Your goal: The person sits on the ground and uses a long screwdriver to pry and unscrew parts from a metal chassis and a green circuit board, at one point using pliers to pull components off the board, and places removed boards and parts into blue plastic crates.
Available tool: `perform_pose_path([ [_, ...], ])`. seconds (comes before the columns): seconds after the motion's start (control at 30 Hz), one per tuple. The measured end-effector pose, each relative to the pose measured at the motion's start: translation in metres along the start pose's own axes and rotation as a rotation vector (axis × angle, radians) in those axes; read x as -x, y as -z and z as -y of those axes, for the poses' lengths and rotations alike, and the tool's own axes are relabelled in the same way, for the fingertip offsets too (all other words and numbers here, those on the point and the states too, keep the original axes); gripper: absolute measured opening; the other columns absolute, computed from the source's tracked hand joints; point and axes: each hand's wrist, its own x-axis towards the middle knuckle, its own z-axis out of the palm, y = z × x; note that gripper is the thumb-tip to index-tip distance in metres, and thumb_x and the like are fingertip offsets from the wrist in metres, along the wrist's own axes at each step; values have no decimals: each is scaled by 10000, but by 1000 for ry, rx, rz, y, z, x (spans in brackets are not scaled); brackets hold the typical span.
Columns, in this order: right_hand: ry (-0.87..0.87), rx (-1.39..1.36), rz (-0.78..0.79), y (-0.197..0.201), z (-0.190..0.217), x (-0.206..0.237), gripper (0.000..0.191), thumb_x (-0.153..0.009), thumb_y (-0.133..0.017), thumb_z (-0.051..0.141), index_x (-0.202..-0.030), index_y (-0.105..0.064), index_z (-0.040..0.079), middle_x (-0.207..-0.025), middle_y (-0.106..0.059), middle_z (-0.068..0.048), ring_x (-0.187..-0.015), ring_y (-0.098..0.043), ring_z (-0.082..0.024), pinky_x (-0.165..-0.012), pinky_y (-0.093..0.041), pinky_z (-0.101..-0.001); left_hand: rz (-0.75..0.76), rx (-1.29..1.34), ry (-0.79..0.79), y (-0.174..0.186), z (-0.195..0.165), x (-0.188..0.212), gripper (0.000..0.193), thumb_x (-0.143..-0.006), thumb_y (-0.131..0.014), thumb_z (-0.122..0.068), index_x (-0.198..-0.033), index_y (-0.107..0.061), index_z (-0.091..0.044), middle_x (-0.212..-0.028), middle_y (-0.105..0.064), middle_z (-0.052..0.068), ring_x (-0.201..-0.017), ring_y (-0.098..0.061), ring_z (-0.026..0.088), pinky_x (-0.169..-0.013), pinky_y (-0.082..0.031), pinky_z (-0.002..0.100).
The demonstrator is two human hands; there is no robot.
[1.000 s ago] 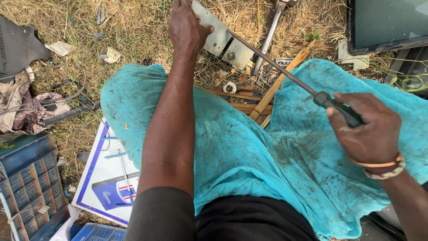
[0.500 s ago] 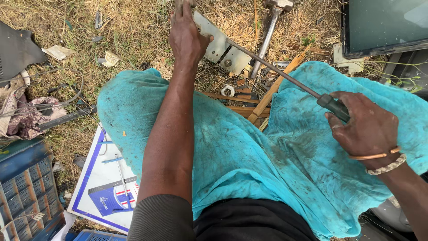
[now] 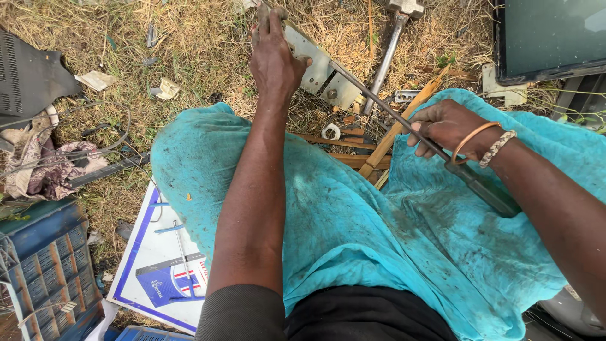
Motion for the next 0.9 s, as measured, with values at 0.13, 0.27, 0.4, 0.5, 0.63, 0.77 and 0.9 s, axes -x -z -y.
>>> perform_pose_path([
  [0.13, 16, 103, -68, -3, 13, 1, 282, -899, -737, 165, -1030, -740, -84, -861, -746, -190, -677, -721, -232, -606, -600, -384, 34, 20, 29, 2, 1, 1, 905, -588, -1018, -251, -1313, -480, -208, -1607, -351, 136, -1378, -441, 504, -970, -571, 536],
  [0.27, 16, 151, -79, -8, 23, 2, 375, -796, -871, 153, -1035, -744, -107, -848, -738, -195, -676, -702, -225, -604, -587, -380, 33, 51, 32, 0, 3, 1, 934, -576, -1010, -253, -1329, -459, -206, -1615, -353, 129, -1390, -472, 461, -994, -582, 514],
  [0.4, -115, 5, 5, -17, 26, -9, 305, -927, -693, 263, -1116, -695, 23, -855, -715, -83, -660, -696, -172, -545, -596, -347, -9, 33, -17, -2, 3, 1, 967, -564, -1030, -267, -1344, -460, -209, -1585, -361, 149, -1379, -424, 509, -1018, -528, 560],
  [0.5, -68, -130, -9, -24, 23, -13, 327, -989, -614, 286, -1093, -687, -14, -833, -703, -71, -637, -679, -171, -506, -571, -335, -1, 65, 13, -1, 4, 0, 927, -562, -1025, -259, -1307, -473, -225, -1582, -378, 130, -1388, -443, 485, -1040, -531, 542],
  [0.63, 36, -18, -80, -30, 23, -3, 317, -1023, -613, 265, -1070, -723, -28, -816, -689, -80, -608, -646, -173, -483, -541, -329, 9, 78, 16, 1, 6, 0, 900, -563, -1025, -263, -1276, -477, -215, -1596, -385, 109, -1371, -476, 464, -1029, -544, 533],
  [0.77, 74, 210, -226, -33, 32, 12, 251, -990, -633, 227, -1082, -747, 23, -793, -738, -81, -582, -694, -167, -473, -546, -333, -64, 42, -38, 1, 8, 1, 918, -553, -1046, -291, -1274, -484, -209, -1563, -420, 111, -1353, -493, 460, -1048, -535, 552],
  [0.9, 75, 259, -233, -36, 42, 21, 280, -985, -649, 257, -1103, -768, 34, -781, -740, -81, -564, -693, -164, -461, -539, -350, 26, 40, 12, 2, 7, 1, 967, -589, -1030, -293, -1347, -444, -156, -1510, -485, 85, -1349, -530, 437, -1040, -558, 525],
])
